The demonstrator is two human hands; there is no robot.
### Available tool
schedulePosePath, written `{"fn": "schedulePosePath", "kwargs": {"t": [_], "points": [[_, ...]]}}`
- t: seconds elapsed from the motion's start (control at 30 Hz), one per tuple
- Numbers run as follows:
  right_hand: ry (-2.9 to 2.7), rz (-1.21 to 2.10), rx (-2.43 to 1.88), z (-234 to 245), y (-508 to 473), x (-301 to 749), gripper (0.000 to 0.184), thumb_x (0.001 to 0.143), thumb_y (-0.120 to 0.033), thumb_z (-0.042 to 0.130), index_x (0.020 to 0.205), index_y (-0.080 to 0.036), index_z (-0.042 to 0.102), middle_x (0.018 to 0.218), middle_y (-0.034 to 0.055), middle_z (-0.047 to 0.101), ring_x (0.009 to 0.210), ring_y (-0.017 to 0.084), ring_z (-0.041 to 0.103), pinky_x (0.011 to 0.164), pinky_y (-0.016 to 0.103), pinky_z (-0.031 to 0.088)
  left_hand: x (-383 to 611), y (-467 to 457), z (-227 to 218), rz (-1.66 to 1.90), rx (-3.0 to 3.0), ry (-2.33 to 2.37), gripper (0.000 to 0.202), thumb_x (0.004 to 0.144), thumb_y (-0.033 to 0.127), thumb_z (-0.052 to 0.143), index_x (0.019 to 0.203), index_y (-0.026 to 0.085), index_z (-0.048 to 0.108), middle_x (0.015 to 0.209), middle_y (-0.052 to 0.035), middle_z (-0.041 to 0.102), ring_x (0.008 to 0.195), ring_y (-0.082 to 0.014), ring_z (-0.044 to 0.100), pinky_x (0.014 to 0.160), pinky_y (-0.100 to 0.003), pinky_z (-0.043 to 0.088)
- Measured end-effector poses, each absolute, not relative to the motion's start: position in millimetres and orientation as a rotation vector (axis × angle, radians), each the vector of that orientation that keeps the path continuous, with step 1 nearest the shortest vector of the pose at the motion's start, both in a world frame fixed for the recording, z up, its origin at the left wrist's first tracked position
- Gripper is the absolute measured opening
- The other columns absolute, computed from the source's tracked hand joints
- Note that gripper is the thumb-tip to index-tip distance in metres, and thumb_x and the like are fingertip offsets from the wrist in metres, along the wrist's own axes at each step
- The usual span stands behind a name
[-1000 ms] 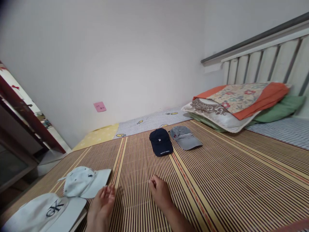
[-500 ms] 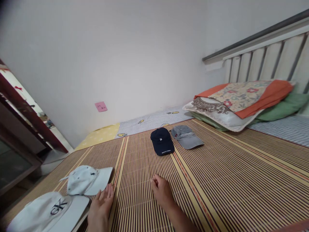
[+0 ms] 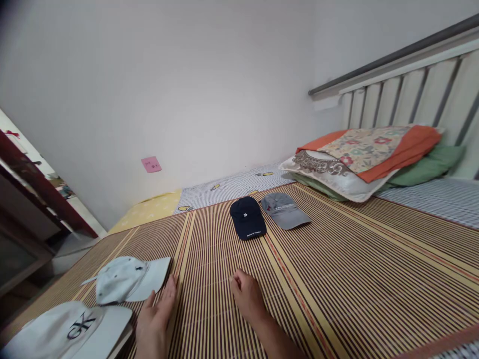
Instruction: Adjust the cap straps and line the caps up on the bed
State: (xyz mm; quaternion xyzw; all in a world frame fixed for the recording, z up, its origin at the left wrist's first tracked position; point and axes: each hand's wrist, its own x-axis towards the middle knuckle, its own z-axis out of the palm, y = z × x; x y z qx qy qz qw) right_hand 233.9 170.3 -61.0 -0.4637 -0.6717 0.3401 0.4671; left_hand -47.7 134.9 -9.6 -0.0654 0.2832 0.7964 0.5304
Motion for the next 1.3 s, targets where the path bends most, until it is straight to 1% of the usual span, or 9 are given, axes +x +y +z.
{"fn": "schedulePosePath", "kwargs": {"t": [0.17, 0.33, 0.43, 0.57, 0.73, 0.87, 1.03, 1.17, 1.3], "points": [[-1.643, 0.846, -1.133, -65.5, 171.3, 233.8, 0.034, 0.102, -0.042, 0.044, 0.073, -0.026, 0.045, 0.058, -0.0056, 0.049, 0.054, 0.016, 0.052, 0.054, 0.026, 0.028, -41.3, 139.1, -9.2, 1.989, -0.136, 0.597, 0.059, 0.095, 0.006, 0.039, 0.154, 0.006, 0.042, 0.14, -0.0194, 0.066, 0.124, -0.0214, 0.067, 0.089, -0.032, 0.064], [-1.635, 0.878, -1.13, -63.0, 170.8, 235.2, 0.032, 0.101, -0.043, 0.043, 0.074, -0.026, 0.046, 0.058, -0.0049, 0.051, 0.054, 0.016, 0.054, 0.054, 0.026, 0.032, -44.9, 141.5, -17.0, 2.096, -0.144, 0.595, 0.04, 0.104, 0.016, 0.043, 0.14, 0.026, 0.058, 0.12, -0.006, 0.074, 0.104, -0.0187, 0.073, 0.083, -0.033, 0.063], [-1.632, 0.903, -1.129, -58.5, 168.8, 235.9, 0.033, 0.101, -0.045, 0.043, 0.074, -0.026, 0.046, 0.059, -0.0044, 0.051, 0.054, 0.016, 0.054, 0.053, 0.026, 0.033, -50.0, 144.1, -19.6, 2.11, -0.143, 0.614, 0.031, 0.108, 0.027, 0.041, 0.128, 0.022, 0.065, 0.105, -0.006, 0.074, 0.087, -0.0176, 0.073, 0.076, -0.031, 0.062], [-1.629, 0.938, -1.127, -52.3, 165.4, 236.0, 0.034, 0.101, -0.048, 0.042, 0.074, -0.027, 0.045, 0.057, -0.0059, 0.045, 0.049, 0.016, 0.047, 0.05, 0.026, 0.031, -52.4, 147.1, -16.5, 2.096, -0.163, 0.674, 0.029, 0.108, 0.023, 0.042, 0.126, 0.021, 0.065, 0.096, -0.004, 0.073, 0.073, -0.017, 0.071, 0.069, -0.032, 0.062], [-1.606, 0.952, -1.139, -49.2, 164.6, 235.3, 0.032, 0.099, -0.045, 0.044, 0.073, -0.027, 0.046, 0.057, -0.0056, 0.046, 0.051, 0.016, 0.05, 0.05, 0.025, 0.031, -40.3, 146.0, -5.3, 2.095, -0.177, 0.725, 0.035, 0.107, 0.01, 0.035, 0.126, 0.017, 0.063, 0.092, -0.0035, 0.076, 0.076, -0.0142, 0.077, 0.064, -0.023, 0.062], [-1.575, 0.967, -1.139, -48.6, 165.6, 234.9, 0.03, 0.097, -0.043, 0.048, 0.072, -0.026, 0.049, 0.055, -0.0063, 0.047, 0.051, 0.016, 0.052, 0.051, 0.026, 0.031, -14.2, 143.4, 1.0, 2.025, -0.135, 0.725, 0.036, 0.103, 0.001, 0.035, 0.124, 0.011, 0.063, 0.094, -0.0084, 0.079, 0.082, -0.0172, 0.079, 0.067, -0.024, 0.065], [-1.489, 1.048, -1.099, -50.1, 167.4, 233.6, 0.031, 0.093, -0.045, 0.055, 0.071, -0.024, 0.053, 0.057, -0.0053, 0.053, 0.054, 0.015, 0.057, 0.054, 0.025, 0.036, 34.0, 130.1, -3.1, 1.928, -0.062, 0.694, 0.035, 0.097, -0.002, 0.043, 0.113, 0.017, 0.067, 0.09, -0.0064, 0.08, 0.083, -0.0189, 0.08, 0.065, -0.024, 0.064], [-1.342, 1.233, -1.032, -55.7, 174.2, 231.8, 0.039, 0.089, -0.059, 0.059, 0.074, -0.022, 0.059, 0.06, -0.0034, 0.06, 0.051, 0.016, 0.061, 0.05, 0.025, 0.041, 70.9, 116.2, -18.1, 1.812, 0.011, 0.665, 0.034, 0.095, -0.002, 0.048, 0.106, 0.019, 0.073, 0.091, -0.008, 0.081, 0.082, -0.02, 0.079, 0.068, -0.026, 0.064], [-1.099, 1.481, -0.978, -56.3, 185.9, 237.0, 0.064, 0.079, -0.082, 0.057, 0.084, -0.019, 0.066, 0.064, 0.0028, 0.069, 0.05, 0.019, 0.065, 0.044, 0.025, 0.042, 99.3, 109.4, -34.4, 1.726, 0.074, 0.586, 0.034, 0.097, 0.0, 0.051, 0.1, 0.022, 0.078, 0.094, -0.0068, 0.082, 0.083, -0.0176, 0.078, 0.07, -0.025, 0.063]]}}
